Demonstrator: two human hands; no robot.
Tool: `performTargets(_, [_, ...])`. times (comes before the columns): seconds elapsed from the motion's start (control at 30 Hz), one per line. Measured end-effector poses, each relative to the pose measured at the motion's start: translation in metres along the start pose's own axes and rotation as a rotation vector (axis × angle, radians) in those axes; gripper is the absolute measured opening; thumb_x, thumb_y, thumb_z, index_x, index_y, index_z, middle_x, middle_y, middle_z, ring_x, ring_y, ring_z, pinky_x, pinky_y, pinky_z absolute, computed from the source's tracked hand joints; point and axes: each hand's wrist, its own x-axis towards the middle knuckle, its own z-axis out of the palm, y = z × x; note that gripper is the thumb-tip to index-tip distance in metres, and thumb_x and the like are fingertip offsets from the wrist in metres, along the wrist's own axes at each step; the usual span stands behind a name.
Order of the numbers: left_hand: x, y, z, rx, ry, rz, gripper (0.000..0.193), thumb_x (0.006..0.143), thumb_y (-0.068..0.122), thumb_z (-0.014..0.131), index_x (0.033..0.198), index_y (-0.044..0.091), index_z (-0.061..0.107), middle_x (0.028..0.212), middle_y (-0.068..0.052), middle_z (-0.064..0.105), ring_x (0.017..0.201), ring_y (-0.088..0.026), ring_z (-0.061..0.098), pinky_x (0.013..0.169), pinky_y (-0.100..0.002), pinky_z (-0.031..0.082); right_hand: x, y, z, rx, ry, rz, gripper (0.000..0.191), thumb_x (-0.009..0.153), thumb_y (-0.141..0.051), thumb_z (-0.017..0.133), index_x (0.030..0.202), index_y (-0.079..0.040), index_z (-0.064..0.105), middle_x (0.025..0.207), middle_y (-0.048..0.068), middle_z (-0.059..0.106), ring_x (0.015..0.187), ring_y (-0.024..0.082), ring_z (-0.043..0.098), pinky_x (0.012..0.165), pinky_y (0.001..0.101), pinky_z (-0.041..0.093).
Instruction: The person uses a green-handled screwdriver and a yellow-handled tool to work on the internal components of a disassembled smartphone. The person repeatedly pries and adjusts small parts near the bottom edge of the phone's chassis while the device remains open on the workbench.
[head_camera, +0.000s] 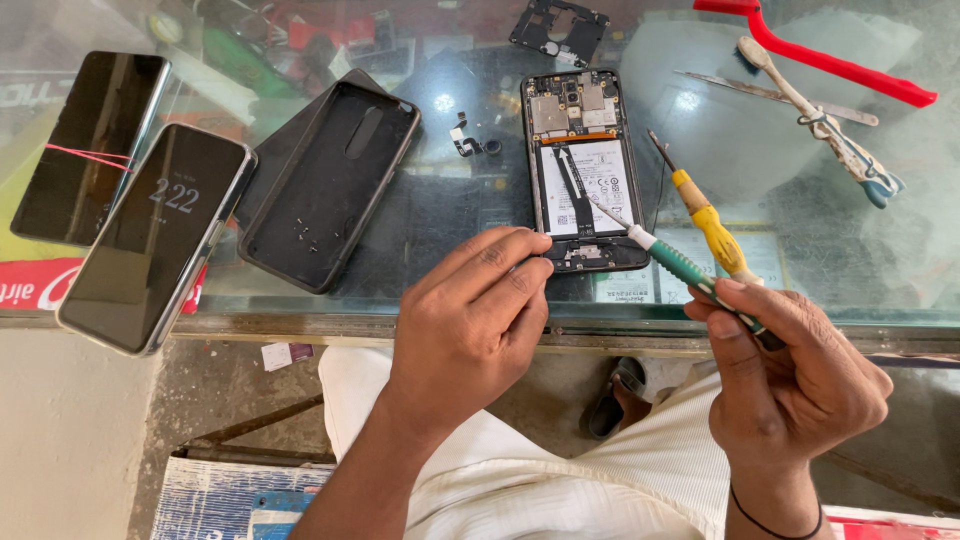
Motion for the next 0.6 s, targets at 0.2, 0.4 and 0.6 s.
performTargets(0.2, [-0.0006,0.0011,-0.0004,0.089,-0.030,0.071,0.015,0.087,-0.001,0.075,0.102,-0.001,0.074,0.115,-0.011,0.073,0.115,-0.027,0.071,0.089,-0.036,0.063,0.0011,-0.0008,-0.0006,-0.006,-0.010,-0.009,0.010,0.108,-0.001,0.073,0.114,0.006,0.071,0.100,0.020,0.074,0.091,0.021,0.078,0.073,0.0211,0.060])
performTargets(0.4, [-0.0008,-0.0004,0.0006,0.073,-0.017,0.092,0.014,0.088,-0.002,0.075,0.102,-0.002,0.076,0.115,-0.012,0.073,0.115,-0.027,0.071,0.090,-0.036,0.063,0.0021,-0.0019,-0.0003,-0.014,-0.005,0.002,0.011,0.106,-0.001,0.072,0.115,0.006,0.071,0.098,0.020,0.074,0.090,0.021,0.078,0.071,0.0207,0.059])
performTargets(0.6, [-0.0016,-0.0032,0.0000,-0.001,0.002,0.024,0.011,0.089,-0.001,0.075,0.099,0.001,0.077,0.112,-0.009,0.077,0.113,-0.024,0.073,0.092,-0.034,0.063,0.0015,-0.0019,-0.0003,0.001,-0.003,0.007,0.009,0.107,0.000,0.072,0.112,0.007,0.071,0.099,0.019,0.074,0.091,0.021,0.078,0.073,0.0204,0.059])
